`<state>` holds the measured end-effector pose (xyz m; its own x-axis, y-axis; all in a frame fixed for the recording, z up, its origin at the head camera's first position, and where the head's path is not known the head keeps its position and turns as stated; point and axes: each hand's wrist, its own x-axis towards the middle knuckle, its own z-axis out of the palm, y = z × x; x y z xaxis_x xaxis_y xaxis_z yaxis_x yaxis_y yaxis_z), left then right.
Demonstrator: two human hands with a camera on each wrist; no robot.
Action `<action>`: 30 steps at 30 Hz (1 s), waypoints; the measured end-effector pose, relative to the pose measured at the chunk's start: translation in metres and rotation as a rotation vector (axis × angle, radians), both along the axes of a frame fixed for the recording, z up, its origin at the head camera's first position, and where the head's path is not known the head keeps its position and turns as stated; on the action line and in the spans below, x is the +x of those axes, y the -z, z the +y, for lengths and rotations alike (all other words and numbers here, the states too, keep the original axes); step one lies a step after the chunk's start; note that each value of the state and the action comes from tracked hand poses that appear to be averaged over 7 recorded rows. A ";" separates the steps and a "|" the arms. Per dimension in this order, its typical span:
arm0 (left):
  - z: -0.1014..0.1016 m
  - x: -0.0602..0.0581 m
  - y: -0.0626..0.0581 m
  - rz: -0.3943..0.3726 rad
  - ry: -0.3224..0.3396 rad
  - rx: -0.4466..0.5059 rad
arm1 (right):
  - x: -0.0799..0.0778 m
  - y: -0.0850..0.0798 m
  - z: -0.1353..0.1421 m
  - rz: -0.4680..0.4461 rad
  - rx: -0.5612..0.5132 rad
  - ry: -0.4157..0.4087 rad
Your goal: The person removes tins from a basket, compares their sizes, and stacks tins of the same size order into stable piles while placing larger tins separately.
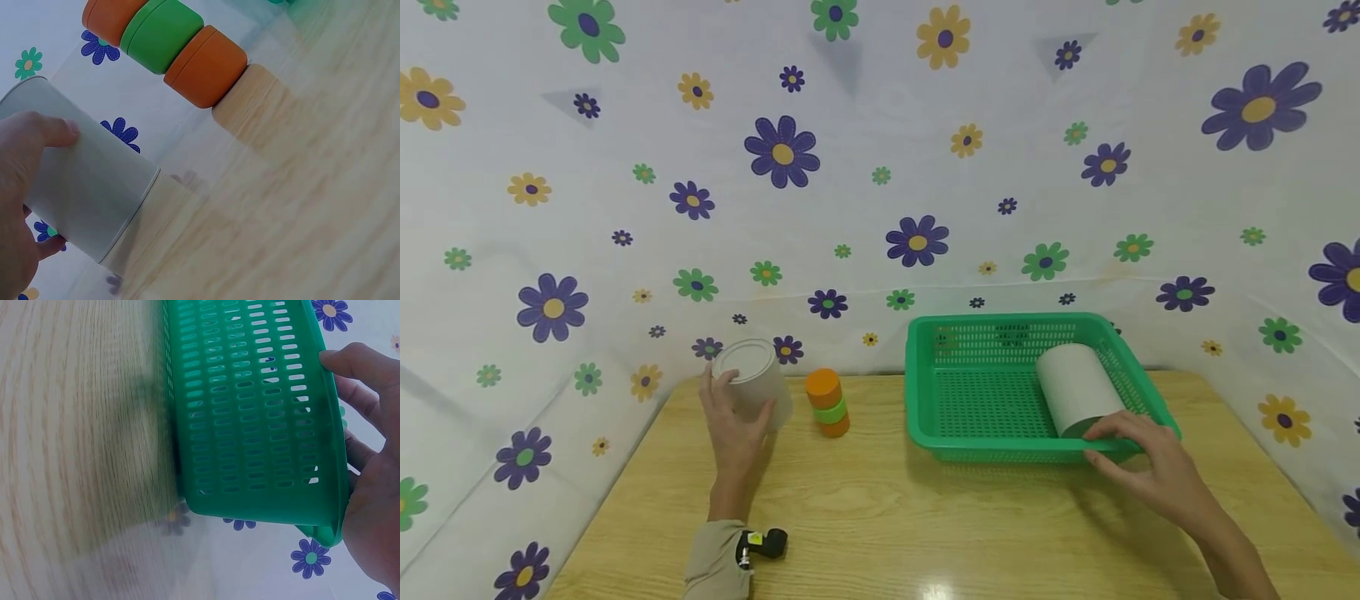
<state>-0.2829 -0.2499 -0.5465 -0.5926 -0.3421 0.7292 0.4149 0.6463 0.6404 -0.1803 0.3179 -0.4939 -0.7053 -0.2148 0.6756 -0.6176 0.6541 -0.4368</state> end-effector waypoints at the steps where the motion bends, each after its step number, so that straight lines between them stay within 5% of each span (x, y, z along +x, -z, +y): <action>1: 0.000 0.000 0.000 0.002 0.001 -0.003 | 0.000 0.000 0.000 0.004 0.000 -0.001; 16: -0.008 0.008 -0.016 0.050 -0.046 -0.043 | -0.003 -0.001 -0.009 0.001 0.000 -0.016; 23: 0.002 0.011 -0.044 0.142 -0.062 -0.068 | -0.002 -0.005 -0.006 -0.007 0.001 0.003; 30: 0.022 0.024 -0.075 0.130 -0.038 -0.090 | 0.002 -0.004 0.000 -0.019 -0.001 0.007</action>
<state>-0.2590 -0.2276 -0.4711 -0.4793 -0.2927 0.8274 0.4642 0.7155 0.5220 -0.1786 0.3182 -0.4902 -0.7193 -0.2088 0.6625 -0.6046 0.6579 -0.4491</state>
